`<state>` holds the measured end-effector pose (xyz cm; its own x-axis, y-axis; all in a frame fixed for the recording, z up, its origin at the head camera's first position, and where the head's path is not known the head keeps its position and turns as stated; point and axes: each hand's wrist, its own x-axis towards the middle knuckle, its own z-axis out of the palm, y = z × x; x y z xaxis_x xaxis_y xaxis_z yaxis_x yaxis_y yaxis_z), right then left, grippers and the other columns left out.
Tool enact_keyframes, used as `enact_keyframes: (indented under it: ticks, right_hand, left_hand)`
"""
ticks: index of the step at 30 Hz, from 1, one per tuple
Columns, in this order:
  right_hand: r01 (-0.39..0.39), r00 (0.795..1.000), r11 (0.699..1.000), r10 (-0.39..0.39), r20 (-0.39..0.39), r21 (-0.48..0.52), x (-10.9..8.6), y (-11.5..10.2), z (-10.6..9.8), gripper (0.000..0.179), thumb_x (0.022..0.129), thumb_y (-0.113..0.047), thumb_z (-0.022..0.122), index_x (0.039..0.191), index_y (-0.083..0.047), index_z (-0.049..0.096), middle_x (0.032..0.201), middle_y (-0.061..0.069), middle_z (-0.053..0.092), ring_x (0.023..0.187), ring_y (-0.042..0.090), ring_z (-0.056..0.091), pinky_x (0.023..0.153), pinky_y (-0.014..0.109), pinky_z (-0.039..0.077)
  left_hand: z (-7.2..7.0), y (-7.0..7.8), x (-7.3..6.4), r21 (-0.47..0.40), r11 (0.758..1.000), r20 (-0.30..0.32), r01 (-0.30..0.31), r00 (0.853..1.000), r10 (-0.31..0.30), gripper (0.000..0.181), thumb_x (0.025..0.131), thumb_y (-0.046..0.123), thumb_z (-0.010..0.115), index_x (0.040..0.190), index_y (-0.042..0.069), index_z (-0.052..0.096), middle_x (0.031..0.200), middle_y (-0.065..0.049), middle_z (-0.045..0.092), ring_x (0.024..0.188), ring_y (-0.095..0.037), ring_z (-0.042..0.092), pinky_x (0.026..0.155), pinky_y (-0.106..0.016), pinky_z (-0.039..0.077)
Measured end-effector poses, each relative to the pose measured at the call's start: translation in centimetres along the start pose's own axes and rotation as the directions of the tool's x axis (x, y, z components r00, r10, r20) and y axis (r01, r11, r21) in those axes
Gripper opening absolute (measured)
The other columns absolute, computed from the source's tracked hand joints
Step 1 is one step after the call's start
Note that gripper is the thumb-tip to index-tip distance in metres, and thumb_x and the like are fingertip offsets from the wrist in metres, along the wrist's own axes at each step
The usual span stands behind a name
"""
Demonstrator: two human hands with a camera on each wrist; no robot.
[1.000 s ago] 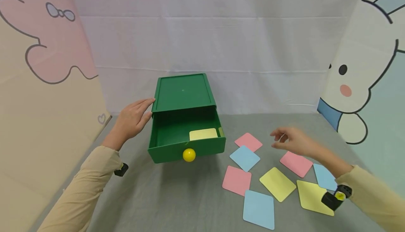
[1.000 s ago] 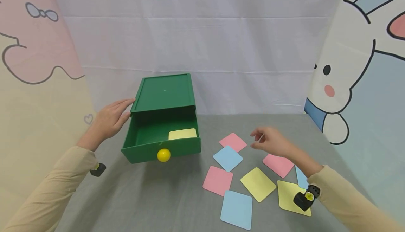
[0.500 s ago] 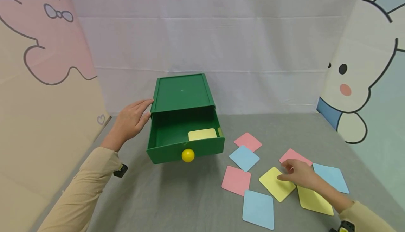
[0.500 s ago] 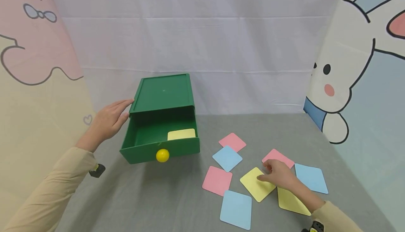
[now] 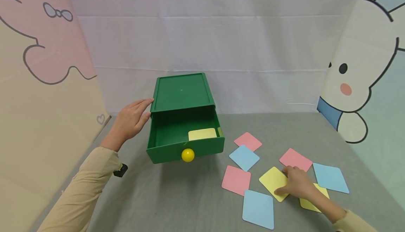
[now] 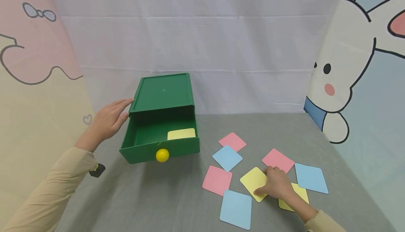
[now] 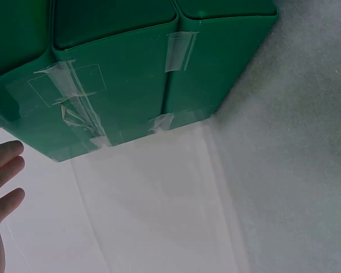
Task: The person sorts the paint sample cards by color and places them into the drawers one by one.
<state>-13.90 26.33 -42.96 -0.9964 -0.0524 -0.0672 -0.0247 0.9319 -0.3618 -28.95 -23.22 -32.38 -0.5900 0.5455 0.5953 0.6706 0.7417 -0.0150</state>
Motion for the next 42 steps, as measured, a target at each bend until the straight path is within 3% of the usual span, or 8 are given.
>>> enact_keyframes:
  ticks: [7,15,19,24,27,30,34,42]
  right_hand:
    - [-0.015,1.0,0.998,0.013,0.021,0.063,0.4,0.2,-0.1,0.066,0.052,-0.023,0.087,0.097,0.014,0.056,0.081,0.01,0.059,0.07,0.019,0.05,0.06,0.032,0.043]
    - [-0.004,0.994,0.972,-0.021,0.103,0.235,0.9,1.1,-0.6,0.054,0.061,-0.01,0.082,0.099,0.014,0.052,0.085,0.01,0.055,0.076,0.021,0.049,0.061,0.03,0.042]
    - [-0.025,0.985,0.93,-0.04,0.169,0.366,1.0,1.8,-1.0,0.041,0.069,-0.004,0.075,0.1,0.01,0.053,0.078,0.007,0.045,0.072,0.018,0.041,0.057,0.025,0.035]
    - [-0.067,0.962,0.851,-0.082,0.259,0.52,1.1,2.6,-1.7,0.028,0.08,0.0,0.061,0.104,0.011,0.05,0.076,0.005,0.041,0.064,0.013,0.039,0.051,0.022,0.034]
    - [-0.11,0.941,0.806,-0.105,0.322,0.582,1.3,3.0,-2.2,0.028,0.084,0.0,0.052,0.108,0.013,0.047,0.079,0.005,0.042,0.063,0.012,0.041,0.052,0.022,0.036]
    - [-0.143,0.923,0.783,-0.115,0.366,0.606,1.7,3.1,-2.6,0.029,0.086,0.0,0.047,0.111,0.014,0.045,0.08,0.004,0.041,0.065,0.012,0.041,0.053,0.023,0.036]
    - [-0.17,0.917,0.782,-0.098,0.387,0.6,2.1,3.0,-3.3,0.03,0.086,0.001,0.045,0.114,0.013,0.045,0.083,0.006,0.042,0.069,0.015,0.043,0.055,0.025,0.037]
    - [-0.124,0.924,0.814,-0.114,0.366,0.568,3.2,1.9,-5.9,0.033,0.087,0.001,0.044,0.117,0.014,0.043,0.089,0.01,0.044,0.079,0.02,0.047,0.062,0.03,0.044]
  left_hand:
    - [0.0,0.1,0.0,0.005,1.0,-0.004,0.003,1.0,-0.003,0.046,0.098,0.03,0.039,0.129,-0.002,0.048,0.125,-0.021,0.053,0.117,-0.034,0.047,0.095,-0.05,0.038]
    - [0.1,0.2,0.0,0.003,1.0,0.005,0.007,1.0,-0.007,0.045,0.097,0.028,0.039,0.129,-0.003,0.048,0.124,-0.021,0.053,0.116,-0.035,0.047,0.095,-0.051,0.038]
    - [0.1,0.2,0.0,0.005,1.0,0.015,0.015,1.0,-0.015,0.044,0.097,0.027,0.04,0.129,-0.002,0.048,0.124,-0.022,0.053,0.117,-0.036,0.047,0.095,-0.051,0.037]
    - [0.0,0.2,0.1,0.01,1.0,0.022,0.023,0.999,-0.023,0.044,0.097,0.027,0.041,0.13,-0.002,0.047,0.124,-0.022,0.053,0.116,-0.037,0.046,0.095,-0.052,0.038]
    - [0.0,0.2,0.1,0.01,1.0,0.025,0.025,0.999,-0.025,0.044,0.097,0.027,0.04,0.13,-0.002,0.047,0.124,-0.022,0.053,0.116,-0.037,0.046,0.095,-0.052,0.037]
    - [0.0,0.1,0.0,0.008,1.0,0.025,0.027,0.999,-0.027,0.045,0.097,0.028,0.039,0.13,-0.001,0.047,0.124,-0.022,0.053,0.117,-0.036,0.046,0.095,-0.051,0.037]
    - [0.0,0.1,0.0,0.005,1.0,0.017,0.022,1.0,-0.022,0.045,0.098,0.028,0.039,0.13,-0.001,0.047,0.124,-0.022,0.053,0.117,-0.036,0.047,0.095,-0.052,0.038]
    - [-0.1,0.0,0.0,0.004,1.0,0.026,0.025,0.999,-0.025,0.044,0.097,0.028,0.04,0.131,-0.001,0.047,0.124,-0.022,0.053,0.117,-0.036,0.046,0.095,-0.052,0.038]
